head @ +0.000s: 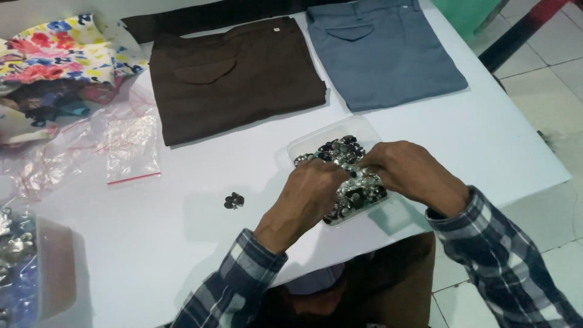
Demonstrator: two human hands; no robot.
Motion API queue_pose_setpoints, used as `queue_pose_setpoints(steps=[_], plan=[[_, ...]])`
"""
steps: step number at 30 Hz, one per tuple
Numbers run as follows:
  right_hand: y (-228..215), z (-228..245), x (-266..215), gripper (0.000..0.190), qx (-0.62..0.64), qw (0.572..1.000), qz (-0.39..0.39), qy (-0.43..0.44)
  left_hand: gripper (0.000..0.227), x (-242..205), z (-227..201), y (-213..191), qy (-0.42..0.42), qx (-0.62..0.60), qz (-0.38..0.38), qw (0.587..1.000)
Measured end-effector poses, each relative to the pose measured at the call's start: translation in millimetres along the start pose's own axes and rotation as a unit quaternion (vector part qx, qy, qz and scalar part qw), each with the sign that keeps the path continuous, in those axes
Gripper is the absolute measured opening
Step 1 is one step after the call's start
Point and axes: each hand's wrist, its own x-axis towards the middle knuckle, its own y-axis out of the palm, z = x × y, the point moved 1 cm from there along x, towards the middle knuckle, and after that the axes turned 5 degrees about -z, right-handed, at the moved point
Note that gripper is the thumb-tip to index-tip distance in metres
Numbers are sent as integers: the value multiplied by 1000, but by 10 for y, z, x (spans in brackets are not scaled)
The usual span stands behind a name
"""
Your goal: The person is sorting small buttons on a table and placing them into a plastic container.
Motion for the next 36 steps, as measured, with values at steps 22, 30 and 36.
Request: queue_pose_setpoints(steps=[22,30,36], plan=[[860,-212,418,6,-23,992,-22,-125,14,509,48,4,-162,22,152,975],[905,-260,412,10,-18,993,23,-114,16,447,131,26,-164,-21,130,978],[417,-90,381,24,39,995,54,-79,16,445,199,-133,-170,-151,68,971]])
